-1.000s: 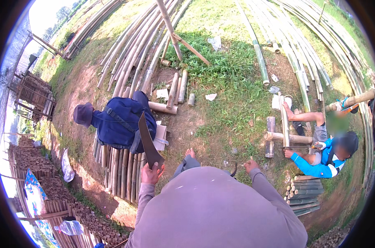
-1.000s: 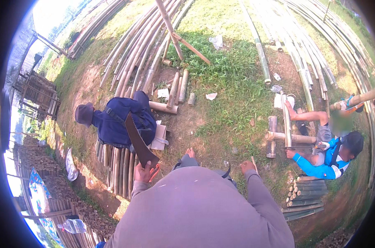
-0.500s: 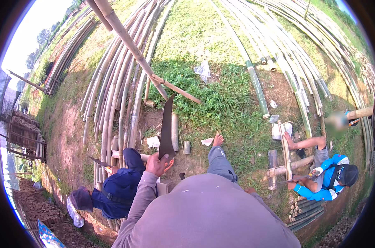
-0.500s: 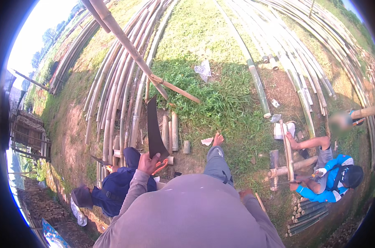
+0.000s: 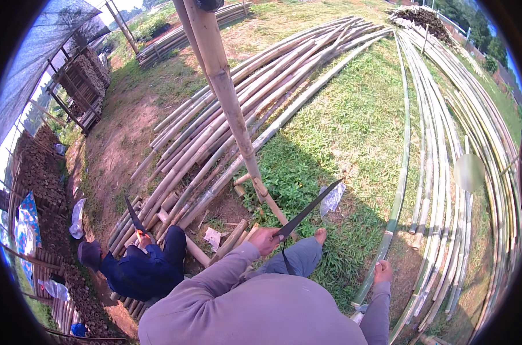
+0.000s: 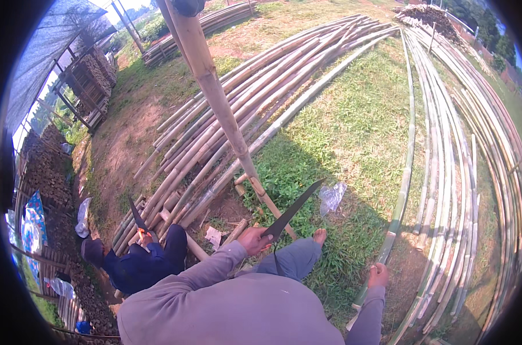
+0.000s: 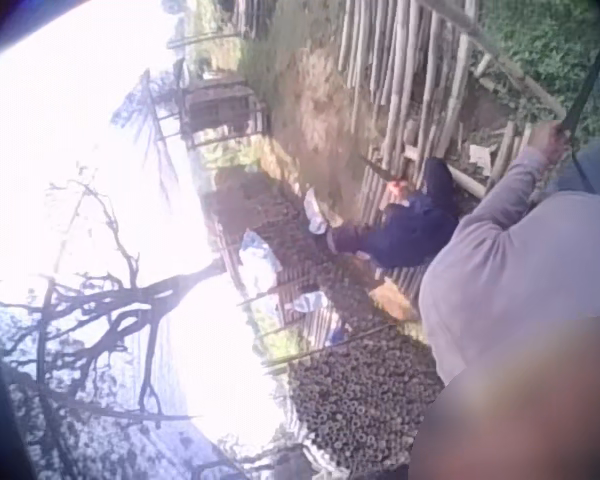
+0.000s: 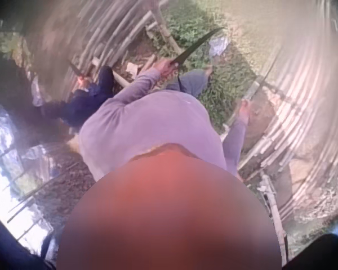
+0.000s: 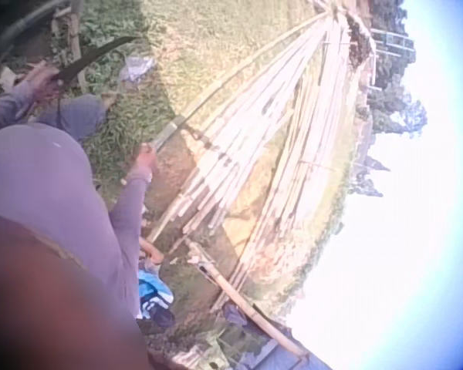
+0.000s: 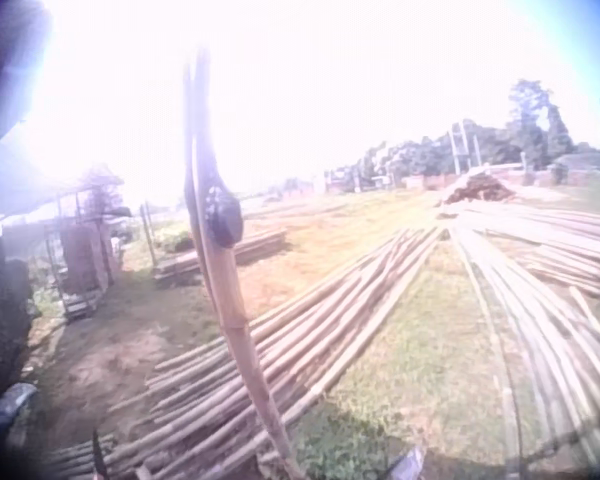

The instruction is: The person sits on the ground and uses a hand saw to cut long bamboo poles into shorter sections. They position each pole on a makeshift stand, saw through it, and then move the cut pieces aside. The person also cleans the saw blade with a cloth during the process.

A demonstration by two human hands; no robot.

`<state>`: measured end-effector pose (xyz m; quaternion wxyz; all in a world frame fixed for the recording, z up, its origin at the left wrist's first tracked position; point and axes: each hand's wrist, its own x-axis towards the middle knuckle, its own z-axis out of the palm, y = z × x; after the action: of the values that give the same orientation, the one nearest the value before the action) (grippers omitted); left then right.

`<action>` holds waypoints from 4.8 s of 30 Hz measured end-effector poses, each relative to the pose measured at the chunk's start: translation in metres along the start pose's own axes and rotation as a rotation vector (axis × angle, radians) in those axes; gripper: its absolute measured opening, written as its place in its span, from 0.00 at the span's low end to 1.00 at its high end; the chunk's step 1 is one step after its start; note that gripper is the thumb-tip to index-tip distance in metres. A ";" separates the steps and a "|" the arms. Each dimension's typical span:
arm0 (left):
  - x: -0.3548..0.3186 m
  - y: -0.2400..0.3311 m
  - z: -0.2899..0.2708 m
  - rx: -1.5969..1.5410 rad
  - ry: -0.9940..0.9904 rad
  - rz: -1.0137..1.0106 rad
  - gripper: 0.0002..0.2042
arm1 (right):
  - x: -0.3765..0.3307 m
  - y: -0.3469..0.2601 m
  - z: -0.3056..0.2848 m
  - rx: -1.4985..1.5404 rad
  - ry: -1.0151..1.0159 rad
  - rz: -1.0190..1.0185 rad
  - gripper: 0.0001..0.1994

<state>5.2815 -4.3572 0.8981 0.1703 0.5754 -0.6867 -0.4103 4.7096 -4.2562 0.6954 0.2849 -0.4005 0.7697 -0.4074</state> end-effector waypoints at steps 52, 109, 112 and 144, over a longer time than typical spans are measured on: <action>0.227 0.244 0.092 -0.418 1.761 -1.030 0.12 | 0.066 -1.093 0.249 1.077 -1.477 -1.418 0.12; 0.306 0.303 -0.062 -1.235 1.760 0.046 0.24 | 0.225 -0.785 0.330 -0.022 -2.215 -0.972 0.09; 0.305 0.308 -0.065 -1.209 1.723 -0.008 0.22 | 0.232 -0.790 0.327 0.067 -2.047 -1.559 0.10; 0.319 0.297 -0.061 -0.933 1.704 -0.103 0.28 | 0.222 -0.798 0.355 0.351 -2.009 -1.728 0.22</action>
<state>5.0420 -4.6765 1.0851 0.8031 0.5835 -0.0756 -0.0941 5.1732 -4.8638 1.1739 0.4237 -0.8384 -0.3336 -0.0792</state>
